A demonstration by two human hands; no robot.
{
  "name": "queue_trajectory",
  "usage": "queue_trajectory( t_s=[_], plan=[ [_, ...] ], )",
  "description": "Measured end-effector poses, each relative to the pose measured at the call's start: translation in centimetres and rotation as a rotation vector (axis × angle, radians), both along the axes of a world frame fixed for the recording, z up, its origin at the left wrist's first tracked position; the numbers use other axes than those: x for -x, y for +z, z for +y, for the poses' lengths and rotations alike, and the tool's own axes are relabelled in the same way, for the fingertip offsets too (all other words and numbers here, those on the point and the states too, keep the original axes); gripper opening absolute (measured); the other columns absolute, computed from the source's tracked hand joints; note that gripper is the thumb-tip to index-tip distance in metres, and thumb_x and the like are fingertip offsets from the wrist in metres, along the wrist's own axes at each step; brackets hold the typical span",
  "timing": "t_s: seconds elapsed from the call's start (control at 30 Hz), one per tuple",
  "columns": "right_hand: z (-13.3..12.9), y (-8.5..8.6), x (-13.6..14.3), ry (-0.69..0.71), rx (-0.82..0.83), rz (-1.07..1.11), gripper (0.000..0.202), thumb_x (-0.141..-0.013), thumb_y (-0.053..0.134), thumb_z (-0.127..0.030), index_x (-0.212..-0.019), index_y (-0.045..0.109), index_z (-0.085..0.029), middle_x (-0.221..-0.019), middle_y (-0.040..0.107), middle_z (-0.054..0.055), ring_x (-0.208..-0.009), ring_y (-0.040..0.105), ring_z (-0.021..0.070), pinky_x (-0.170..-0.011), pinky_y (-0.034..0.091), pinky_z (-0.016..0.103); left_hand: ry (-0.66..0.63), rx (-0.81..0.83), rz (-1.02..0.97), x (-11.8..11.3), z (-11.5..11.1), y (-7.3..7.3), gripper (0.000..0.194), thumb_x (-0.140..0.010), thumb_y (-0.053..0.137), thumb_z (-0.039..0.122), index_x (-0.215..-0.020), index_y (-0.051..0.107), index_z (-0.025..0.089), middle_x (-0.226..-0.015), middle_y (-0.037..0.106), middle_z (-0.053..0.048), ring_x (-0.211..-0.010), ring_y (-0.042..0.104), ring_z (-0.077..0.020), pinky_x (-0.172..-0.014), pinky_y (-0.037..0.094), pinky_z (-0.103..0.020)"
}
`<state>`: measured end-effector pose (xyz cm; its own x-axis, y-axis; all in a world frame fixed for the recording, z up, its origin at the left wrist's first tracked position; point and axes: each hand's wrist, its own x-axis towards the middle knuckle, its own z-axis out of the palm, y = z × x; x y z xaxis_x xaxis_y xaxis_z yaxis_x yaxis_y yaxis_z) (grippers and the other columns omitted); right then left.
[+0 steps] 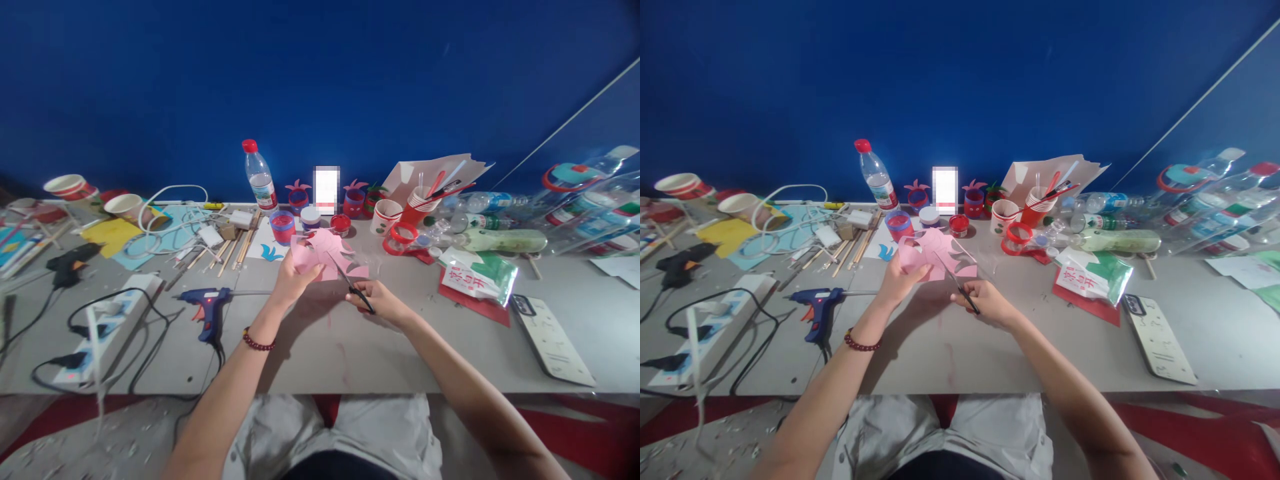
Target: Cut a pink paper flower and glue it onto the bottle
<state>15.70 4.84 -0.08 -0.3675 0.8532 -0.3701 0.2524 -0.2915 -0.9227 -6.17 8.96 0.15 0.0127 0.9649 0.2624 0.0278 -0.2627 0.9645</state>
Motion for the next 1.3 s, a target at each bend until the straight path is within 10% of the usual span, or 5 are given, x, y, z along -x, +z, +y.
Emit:
queue_trajectory(
  t_s=[1.3],
  plan=[
    [-0.19,0.0,0.13,-0.013,-0.018,0.002,0.049,-0.067,0.078,-0.055,-0.067,0.043,-0.02,-0.047,0.043,-0.008,-0.041,0.032,0.005,-0.04,0.023,0.019,-0.009,0.08,-0.069,-0.52,-0.38,0.48,0.061,-0.066,0.082,0.045,-0.117,0.06,0.02,-0.112,0.072,-0.01,-0.105,0.068,-0.0292,-0.088,0.059,-0.043]
  ],
)
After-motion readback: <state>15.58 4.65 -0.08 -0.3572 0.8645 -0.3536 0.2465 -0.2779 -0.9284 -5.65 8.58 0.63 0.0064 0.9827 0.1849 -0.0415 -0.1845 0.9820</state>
